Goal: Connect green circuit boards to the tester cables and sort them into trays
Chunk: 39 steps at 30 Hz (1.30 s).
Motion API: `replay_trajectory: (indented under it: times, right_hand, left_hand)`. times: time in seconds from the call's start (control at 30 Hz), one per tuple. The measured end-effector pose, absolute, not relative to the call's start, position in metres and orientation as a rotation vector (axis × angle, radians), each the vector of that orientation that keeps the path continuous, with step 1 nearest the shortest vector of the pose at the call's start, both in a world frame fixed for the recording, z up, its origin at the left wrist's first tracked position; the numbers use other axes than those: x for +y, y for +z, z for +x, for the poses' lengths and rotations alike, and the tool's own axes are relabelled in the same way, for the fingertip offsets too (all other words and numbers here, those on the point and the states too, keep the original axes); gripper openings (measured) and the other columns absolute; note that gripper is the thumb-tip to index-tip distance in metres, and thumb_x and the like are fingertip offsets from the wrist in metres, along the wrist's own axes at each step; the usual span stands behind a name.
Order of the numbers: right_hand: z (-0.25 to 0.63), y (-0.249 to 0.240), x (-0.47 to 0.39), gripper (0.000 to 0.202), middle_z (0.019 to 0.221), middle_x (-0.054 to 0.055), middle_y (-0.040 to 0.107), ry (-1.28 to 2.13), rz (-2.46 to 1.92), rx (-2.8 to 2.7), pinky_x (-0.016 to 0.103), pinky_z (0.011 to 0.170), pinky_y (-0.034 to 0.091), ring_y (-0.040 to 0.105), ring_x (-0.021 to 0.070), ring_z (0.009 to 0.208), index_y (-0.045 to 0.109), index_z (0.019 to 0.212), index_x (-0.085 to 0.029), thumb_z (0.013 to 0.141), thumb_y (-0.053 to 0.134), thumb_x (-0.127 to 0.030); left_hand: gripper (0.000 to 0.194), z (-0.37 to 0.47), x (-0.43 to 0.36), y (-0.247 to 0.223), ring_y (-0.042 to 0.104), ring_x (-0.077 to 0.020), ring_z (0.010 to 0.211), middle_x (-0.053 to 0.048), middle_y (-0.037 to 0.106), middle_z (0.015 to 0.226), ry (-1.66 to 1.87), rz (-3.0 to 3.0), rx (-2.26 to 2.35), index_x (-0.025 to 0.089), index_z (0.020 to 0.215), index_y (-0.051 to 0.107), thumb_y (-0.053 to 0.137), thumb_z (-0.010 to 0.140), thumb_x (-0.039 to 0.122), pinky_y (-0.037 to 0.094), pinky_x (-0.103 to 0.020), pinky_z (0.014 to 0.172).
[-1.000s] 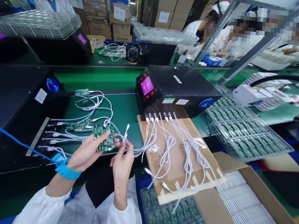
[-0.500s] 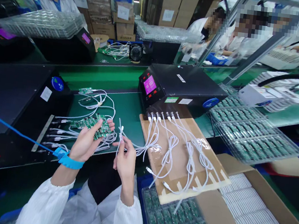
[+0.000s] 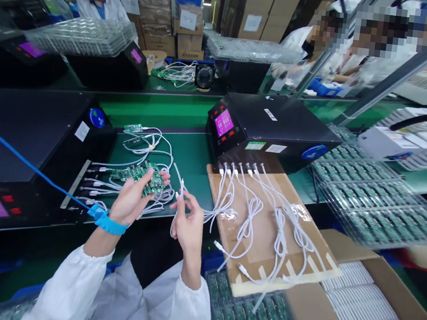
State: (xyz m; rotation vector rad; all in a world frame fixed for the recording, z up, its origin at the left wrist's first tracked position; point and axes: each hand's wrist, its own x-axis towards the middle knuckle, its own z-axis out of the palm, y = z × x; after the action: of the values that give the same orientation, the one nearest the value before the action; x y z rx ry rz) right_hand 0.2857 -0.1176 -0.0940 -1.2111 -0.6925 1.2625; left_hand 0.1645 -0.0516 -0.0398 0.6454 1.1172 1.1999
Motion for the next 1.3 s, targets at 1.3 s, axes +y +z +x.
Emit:
replay_trajectory:
  times: [1.3]
  right_hand:
    - [0.286, -0.087, -0.126, 0.051, 0.075, 0.000, 0.058, 1.178, -1.307, -0.905, 0.019, 0.028, 0.030, 0.044, 0.0061, 0.036, 0.075, 0.114, -0.017, 0.094, 0.060, -0.062]
  left_hand:
    - [0.057, 0.165, -0.052, -0.060, 0.069, -0.0287, 0.116, -0.014, 0.075, 0.118, 1.245, 1.037, 1.204, 0.014, 0.116, 0.073, 0.086, 0.075, 0.051, 0.051, -0.040, 0.105]
